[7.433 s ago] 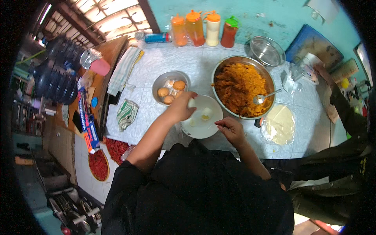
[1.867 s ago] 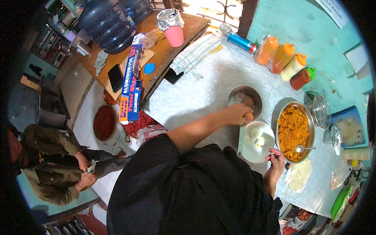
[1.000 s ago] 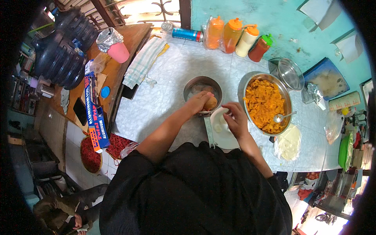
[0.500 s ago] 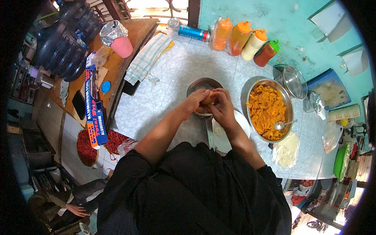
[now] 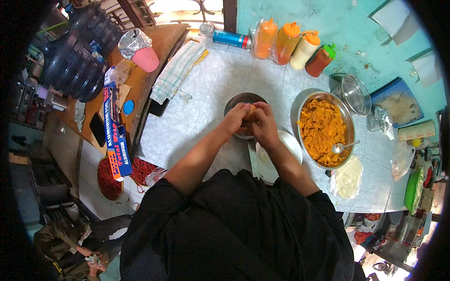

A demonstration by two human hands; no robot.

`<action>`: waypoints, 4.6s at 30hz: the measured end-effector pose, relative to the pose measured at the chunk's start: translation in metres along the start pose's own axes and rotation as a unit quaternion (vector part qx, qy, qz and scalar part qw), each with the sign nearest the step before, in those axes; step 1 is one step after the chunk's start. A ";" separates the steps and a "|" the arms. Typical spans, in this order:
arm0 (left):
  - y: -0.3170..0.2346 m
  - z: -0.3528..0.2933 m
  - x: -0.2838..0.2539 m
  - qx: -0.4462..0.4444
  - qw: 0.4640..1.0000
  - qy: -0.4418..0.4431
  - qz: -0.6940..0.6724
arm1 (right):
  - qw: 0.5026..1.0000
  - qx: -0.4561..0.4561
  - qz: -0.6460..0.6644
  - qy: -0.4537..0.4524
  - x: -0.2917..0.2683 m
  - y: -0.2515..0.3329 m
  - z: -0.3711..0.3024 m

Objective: The person peels several boiled eggs by hand, removing the shells and placing the eggs into a white bowl while discarding shells into a small pot.

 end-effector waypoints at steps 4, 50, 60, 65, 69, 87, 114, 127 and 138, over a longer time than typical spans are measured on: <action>0.001 0.006 -0.007 -0.019 0.999 -0.021 -0.015 | 0.992 0.062 0.098 -0.049 0.001 -0.005 -0.001; 0.011 0.009 0.005 -0.122 0.983 0.048 -0.125 | 0.997 0.062 0.003 -0.045 -0.005 -0.006 -0.006; 0.014 0.011 -0.008 -0.108 0.979 0.036 -0.169 | 0.999 0.043 -0.003 -0.026 0.002 -0.002 -0.007; 0.012 0.008 -0.006 -0.110 0.977 0.056 -0.176 | 0.999 0.024 0.027 -0.038 -0.002 0.002 -0.007; 0.011 0.007 -0.005 -0.108 0.982 0.042 -0.151 | 0.999 0.024 0.030 -0.025 0.000 0.000 -0.008; 0.008 0.003 -0.002 -0.123 0.983 0.019 -0.133 | 0.994 0.019 0.103 -0.033 -0.001 -0.005 -0.010; 0.009 0.009 -0.001 -0.083 0.994 -0.011 -0.073 | 0.983 0.019 0.181 -0.021 -0.004 -0.006 -0.008; 0.017 0.013 0.000 -0.100 0.995 -0.025 0.015 | 0.993 -0.067 0.084 0.041 0.000 -0.004 -0.014; 0.008 0.002 0.003 -0.030 0.995 0.057 -0.070 | 0.989 -0.019 0.145 -0.021 -0.004 -0.010 -0.008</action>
Point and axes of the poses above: each hand's wrist, its own z-axis towards the middle knuckle, its own x-axis out of the palm, y = z × x, the point moved 6 cm from there along z, towards the middle knuckle, and after that the axes turned 15 degrees about -y, right-handed, at the moved point
